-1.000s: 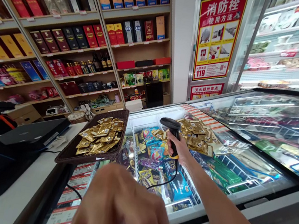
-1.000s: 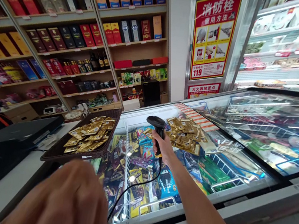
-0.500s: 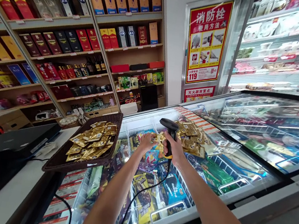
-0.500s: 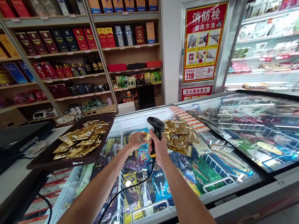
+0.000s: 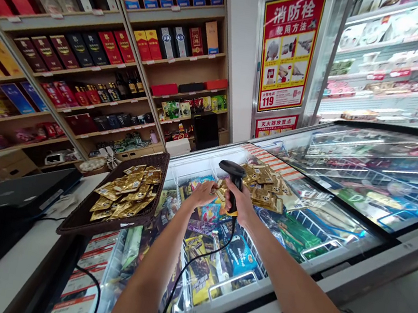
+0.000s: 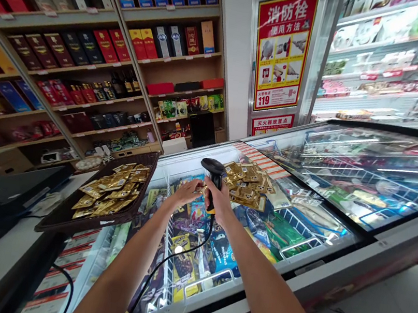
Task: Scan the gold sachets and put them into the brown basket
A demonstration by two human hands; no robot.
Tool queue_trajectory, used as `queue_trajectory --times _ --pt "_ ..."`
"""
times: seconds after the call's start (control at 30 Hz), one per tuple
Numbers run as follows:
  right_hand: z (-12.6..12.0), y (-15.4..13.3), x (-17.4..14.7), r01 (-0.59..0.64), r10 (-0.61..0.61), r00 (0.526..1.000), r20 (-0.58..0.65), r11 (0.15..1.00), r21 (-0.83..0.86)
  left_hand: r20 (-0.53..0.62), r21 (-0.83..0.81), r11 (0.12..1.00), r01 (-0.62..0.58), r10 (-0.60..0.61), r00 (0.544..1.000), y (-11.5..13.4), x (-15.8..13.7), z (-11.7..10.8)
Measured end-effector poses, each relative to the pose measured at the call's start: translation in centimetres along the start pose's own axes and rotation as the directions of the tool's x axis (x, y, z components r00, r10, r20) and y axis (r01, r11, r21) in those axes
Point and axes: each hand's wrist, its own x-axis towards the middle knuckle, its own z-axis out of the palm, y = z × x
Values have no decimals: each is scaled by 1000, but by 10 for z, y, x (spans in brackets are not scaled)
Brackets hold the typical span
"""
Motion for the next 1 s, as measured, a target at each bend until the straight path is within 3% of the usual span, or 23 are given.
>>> queue_trajectory --times 0.17,0.37,0.53,0.67,0.8,1.0 --pt "-2 1 2 1 -1 1000 4 1000 -4 -35 -99 991 95 -99 994 -8 0 -11" --pt "-2 -2 1 -23 23 1000 -5 1000 -1 -130 -333 918 218 -273 953 -23 -3 -32" --pt "0 -6 -5 -34 36 998 45 999 -39 -276 -559 815 150 -354 894 -34 -23 -72" --pt "2 -9 -14 -74 94 971 219 992 -99 -334 -699 711 71 -413 847 -33 -36 -95" --pt "3 -9 -22 -92 164 920 356 973 -211 -344 -780 626 7 -437 831 -30 -40 -101" --pt "2 -8 -22 -91 189 912 364 959 -269 -300 -830 557 2 -451 841 -29 -39 -101"
